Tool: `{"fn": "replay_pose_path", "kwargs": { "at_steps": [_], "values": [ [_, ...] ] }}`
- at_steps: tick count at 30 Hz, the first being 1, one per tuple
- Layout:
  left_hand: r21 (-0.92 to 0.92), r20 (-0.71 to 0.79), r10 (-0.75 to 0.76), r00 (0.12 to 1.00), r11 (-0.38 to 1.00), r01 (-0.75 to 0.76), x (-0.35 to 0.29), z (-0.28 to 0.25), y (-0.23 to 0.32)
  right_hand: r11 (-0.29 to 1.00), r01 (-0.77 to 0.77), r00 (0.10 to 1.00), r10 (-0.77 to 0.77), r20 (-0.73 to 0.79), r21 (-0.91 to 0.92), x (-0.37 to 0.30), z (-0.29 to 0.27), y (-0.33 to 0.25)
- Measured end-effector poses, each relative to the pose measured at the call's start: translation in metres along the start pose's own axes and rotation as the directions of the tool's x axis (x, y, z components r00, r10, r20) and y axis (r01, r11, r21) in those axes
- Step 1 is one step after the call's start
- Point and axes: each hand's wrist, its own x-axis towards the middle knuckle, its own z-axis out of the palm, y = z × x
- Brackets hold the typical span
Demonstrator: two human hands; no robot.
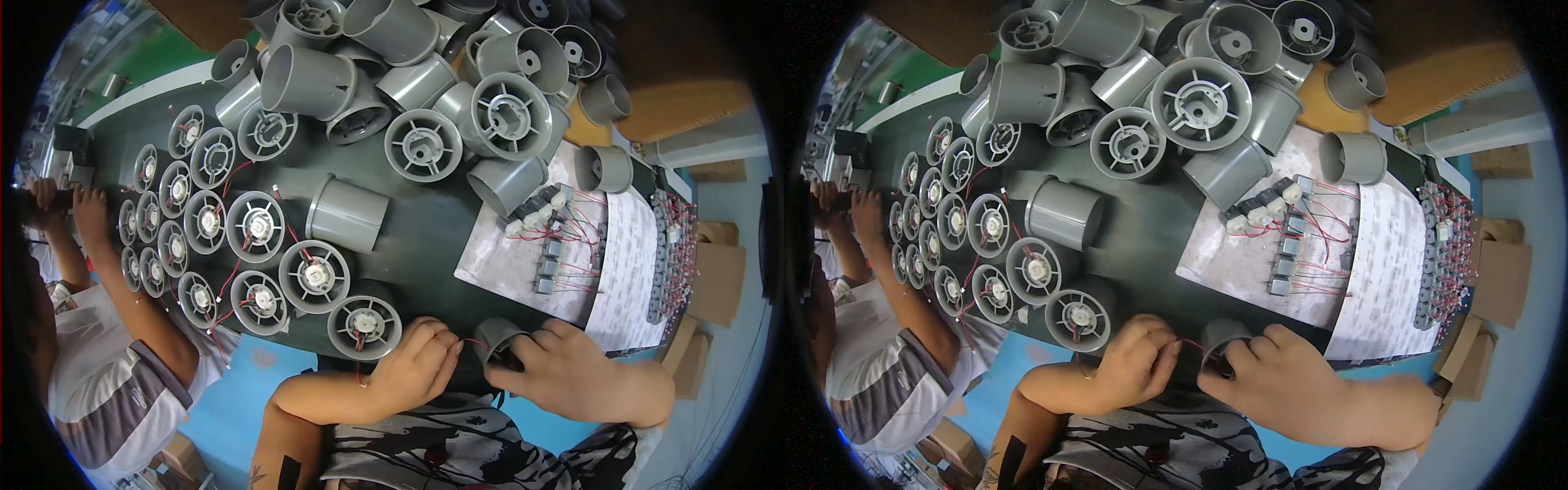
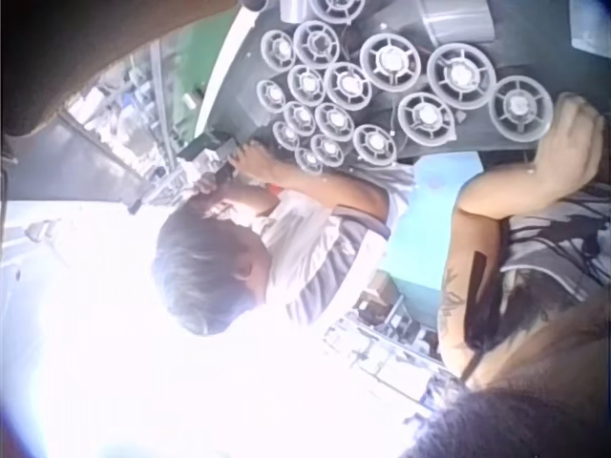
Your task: Manually press-fitting small fan components into plastic housings on an assembly line.
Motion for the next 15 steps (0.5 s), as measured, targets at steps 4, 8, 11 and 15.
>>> {"fn": "replay_pose_path", "kwargs": {
  "at_steps": [4, 8, 11, 15],
  "values": [
    [0.005, -0.006, -0.002, 1.000, 1.000, 0.002, -0.001, 0.001, -0.002, 0.999, 0.042, 0.994, -0.041, 0.102, -0.007, -0.007, -0.007, 0.003],
    [-0.001, 0.048, 0.060, 0.997, 0.998, -0.060, -0.002, -0.001, -0.003, 0.914, -0.037, 0.980, 0.112, -0.163, 0.403, -0.003, 0.010, 0.007],
    [0.084, 0.043, 0.055, 0.998, 0.995, -0.058, -0.006, 0.000, -0.005, 0.982, -0.181, 0.928, 0.190, -0.320, 0.060, -0.007, 0.009, 0.004],
    [0.057, 0.060, 0.059, 0.996, 0.996, -0.063, -0.009, -0.002, -0.007, 0.907, -0.283, 0.901, 0.141, -0.410, -0.310, -0.009, 0.008, -0.010]
  ]
}}
